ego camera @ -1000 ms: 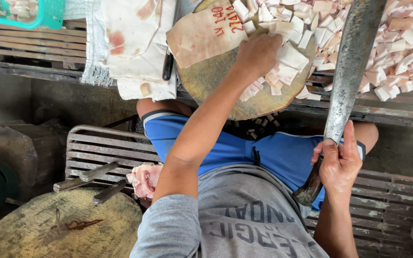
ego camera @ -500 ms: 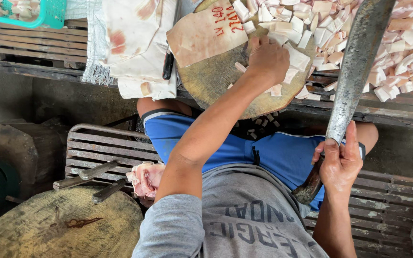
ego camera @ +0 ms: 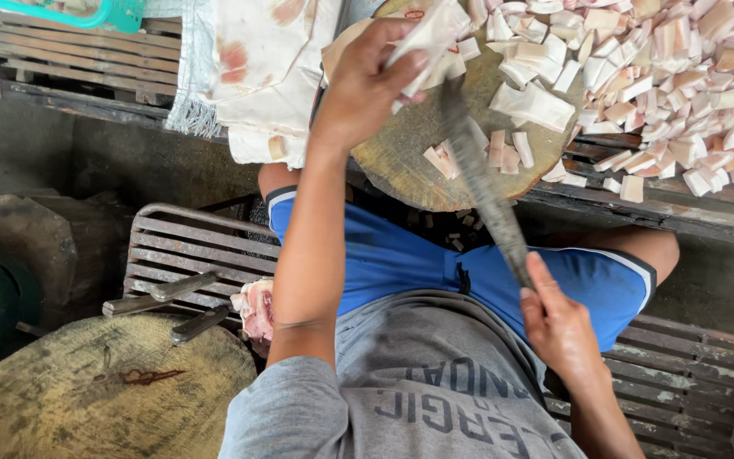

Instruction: The person uses a large knife to chop pieces of animal fat on a wooden cutting board, placing the smaller pieces into a pile.

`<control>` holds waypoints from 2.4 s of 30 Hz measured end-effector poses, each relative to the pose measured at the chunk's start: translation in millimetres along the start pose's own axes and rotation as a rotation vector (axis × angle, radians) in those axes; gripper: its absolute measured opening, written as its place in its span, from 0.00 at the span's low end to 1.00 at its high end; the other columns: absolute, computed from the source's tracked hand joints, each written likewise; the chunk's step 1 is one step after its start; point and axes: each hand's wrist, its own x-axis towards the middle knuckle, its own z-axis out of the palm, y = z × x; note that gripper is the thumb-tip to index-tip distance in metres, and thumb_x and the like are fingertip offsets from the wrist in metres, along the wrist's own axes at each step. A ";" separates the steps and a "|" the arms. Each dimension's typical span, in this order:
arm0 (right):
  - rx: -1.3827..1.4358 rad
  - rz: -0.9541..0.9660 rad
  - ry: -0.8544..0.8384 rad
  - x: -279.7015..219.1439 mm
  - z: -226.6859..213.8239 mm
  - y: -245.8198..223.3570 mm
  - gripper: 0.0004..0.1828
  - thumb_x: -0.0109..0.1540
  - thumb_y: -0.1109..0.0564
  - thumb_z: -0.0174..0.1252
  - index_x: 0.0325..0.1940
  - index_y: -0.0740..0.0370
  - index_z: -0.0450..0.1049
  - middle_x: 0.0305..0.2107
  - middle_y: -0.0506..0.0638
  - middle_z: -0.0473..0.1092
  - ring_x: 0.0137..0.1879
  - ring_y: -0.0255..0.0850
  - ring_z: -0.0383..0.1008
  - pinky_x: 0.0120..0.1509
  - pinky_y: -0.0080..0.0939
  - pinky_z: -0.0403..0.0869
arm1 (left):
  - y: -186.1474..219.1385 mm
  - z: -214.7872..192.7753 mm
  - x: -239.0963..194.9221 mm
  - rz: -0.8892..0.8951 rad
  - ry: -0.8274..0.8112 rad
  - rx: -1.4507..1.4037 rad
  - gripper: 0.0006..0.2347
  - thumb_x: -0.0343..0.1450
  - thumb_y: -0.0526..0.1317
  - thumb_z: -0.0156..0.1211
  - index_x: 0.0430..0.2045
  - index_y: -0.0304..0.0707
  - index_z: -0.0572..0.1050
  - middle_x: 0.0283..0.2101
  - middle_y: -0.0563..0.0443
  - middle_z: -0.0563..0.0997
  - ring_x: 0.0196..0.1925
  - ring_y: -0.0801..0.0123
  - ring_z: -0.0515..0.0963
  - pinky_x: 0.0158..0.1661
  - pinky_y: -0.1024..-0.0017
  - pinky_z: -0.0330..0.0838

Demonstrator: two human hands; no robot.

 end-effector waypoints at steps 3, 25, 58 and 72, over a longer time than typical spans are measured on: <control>-0.153 -0.300 -0.020 6.5 9.5 -6.1 0.31 0.64 0.61 0.57 0.73 0.56 0.64 0.34 0.66 0.76 0.32 0.59 0.77 0.35 0.53 0.77 | -0.4 -12.8 -25.3 -0.090 -0.044 -0.055 0.17 0.74 0.34 0.57 0.58 0.32 0.68 0.51 0.43 0.82 0.40 0.67 0.86 0.39 0.72 0.85; -0.096 -0.269 0.347 32.3 -15.7 -5.3 0.30 0.71 0.65 0.54 0.79 0.60 0.60 0.34 0.62 0.76 0.34 0.50 0.79 0.40 0.47 0.78 | -84.8 40.9 -102.2 -0.283 0.061 0.218 0.10 0.69 0.34 0.60 0.42 0.28 0.76 0.31 0.39 0.84 0.31 0.62 0.88 0.35 0.67 0.80; -0.292 -0.264 0.177 31.0 -12.6 -0.7 0.34 0.67 0.67 0.58 0.78 0.55 0.63 0.30 0.60 0.74 0.31 0.53 0.74 0.36 0.50 0.74 | -85.0 48.5 -102.2 -0.172 0.134 0.413 0.06 0.67 0.38 0.64 0.32 0.36 0.82 0.33 0.41 0.84 0.37 0.51 0.85 0.39 0.61 0.77; -0.448 -0.310 0.017 37.4 17.6 -3.3 0.37 0.59 0.68 0.62 0.73 0.59 0.65 0.30 0.62 0.75 0.30 0.60 0.75 0.35 0.55 0.75 | -94.1 63.3 -107.0 -0.189 0.220 0.317 0.06 0.66 0.37 0.63 0.28 0.32 0.81 0.30 0.41 0.84 0.34 0.53 0.86 0.37 0.64 0.78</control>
